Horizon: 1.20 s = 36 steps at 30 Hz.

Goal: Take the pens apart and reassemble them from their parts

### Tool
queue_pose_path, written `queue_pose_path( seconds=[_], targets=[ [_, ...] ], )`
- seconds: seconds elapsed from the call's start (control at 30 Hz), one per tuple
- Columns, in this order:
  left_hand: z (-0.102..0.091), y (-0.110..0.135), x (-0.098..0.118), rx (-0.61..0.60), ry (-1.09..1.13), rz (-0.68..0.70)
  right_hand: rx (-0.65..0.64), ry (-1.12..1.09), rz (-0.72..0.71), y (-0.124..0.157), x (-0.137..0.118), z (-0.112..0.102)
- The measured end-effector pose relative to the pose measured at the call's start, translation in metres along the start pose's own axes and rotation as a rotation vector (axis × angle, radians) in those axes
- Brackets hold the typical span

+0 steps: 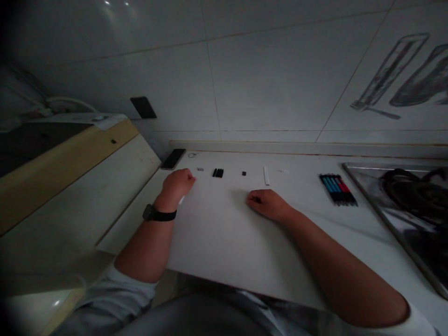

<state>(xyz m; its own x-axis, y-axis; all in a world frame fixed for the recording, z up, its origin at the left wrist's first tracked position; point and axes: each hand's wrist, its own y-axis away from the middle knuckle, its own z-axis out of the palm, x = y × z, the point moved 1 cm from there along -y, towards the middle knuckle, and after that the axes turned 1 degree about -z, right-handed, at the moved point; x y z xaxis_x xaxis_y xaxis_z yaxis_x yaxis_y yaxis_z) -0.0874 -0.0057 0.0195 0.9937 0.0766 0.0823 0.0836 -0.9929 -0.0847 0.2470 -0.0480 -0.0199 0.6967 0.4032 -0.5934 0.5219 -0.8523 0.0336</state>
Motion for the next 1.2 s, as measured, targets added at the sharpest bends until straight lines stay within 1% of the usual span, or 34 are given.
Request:
queue_pose_path(
  seconds=[0.03,0.13,0.23,0.43,0.57,0.67,0.83,0.97,1.03,1.13,1.2],
  targets=[
    [-0.003,-0.001,-0.007,-0.045,-0.034,-0.034,0.000,0.003,-0.003,0.000,-0.001,0.000],
    [-0.004,-0.002,-0.019,-0.163,-0.087,-0.060,0.007,0.001,-0.018,0.000,-0.002,0.000],
    [-0.002,-0.003,-0.024,-0.223,-0.116,-0.063,0.011,0.001,-0.029,0.000,-0.002,0.000],
    [0.002,-0.004,-0.029,-0.250,-0.101,-0.038,0.027,0.016,-0.058,0.000,0.002,0.004],
    [0.001,-0.002,-0.024,-0.284,-0.066,-0.037,0.044,0.030,-0.088,0.000,0.003,0.005],
    [-0.002,0.000,-0.022,-0.282,-0.043,-0.015,0.053,0.042,-0.103,0.000,0.002,0.006],
    [-0.007,0.000,-0.031,-0.248,-0.078,-0.023,0.050,0.055,-0.109,-0.001,0.003,0.006],
    [-0.006,-0.003,-0.036,-0.282,-0.110,-0.024,0.057,0.060,-0.116,-0.001,0.006,0.007],
    [-0.004,-0.002,-0.033,-0.309,-0.073,0.006,0.056,0.059,-0.117,-0.001,0.006,0.007],
    [-0.004,0.000,-0.026,-0.356,0.080,0.073,0.049,0.059,-0.114,-0.001,0.007,0.008],
    [-0.003,0.002,-0.024,-0.387,0.131,0.080,0.050,0.056,-0.117,-0.001,0.007,0.008]
  ],
)
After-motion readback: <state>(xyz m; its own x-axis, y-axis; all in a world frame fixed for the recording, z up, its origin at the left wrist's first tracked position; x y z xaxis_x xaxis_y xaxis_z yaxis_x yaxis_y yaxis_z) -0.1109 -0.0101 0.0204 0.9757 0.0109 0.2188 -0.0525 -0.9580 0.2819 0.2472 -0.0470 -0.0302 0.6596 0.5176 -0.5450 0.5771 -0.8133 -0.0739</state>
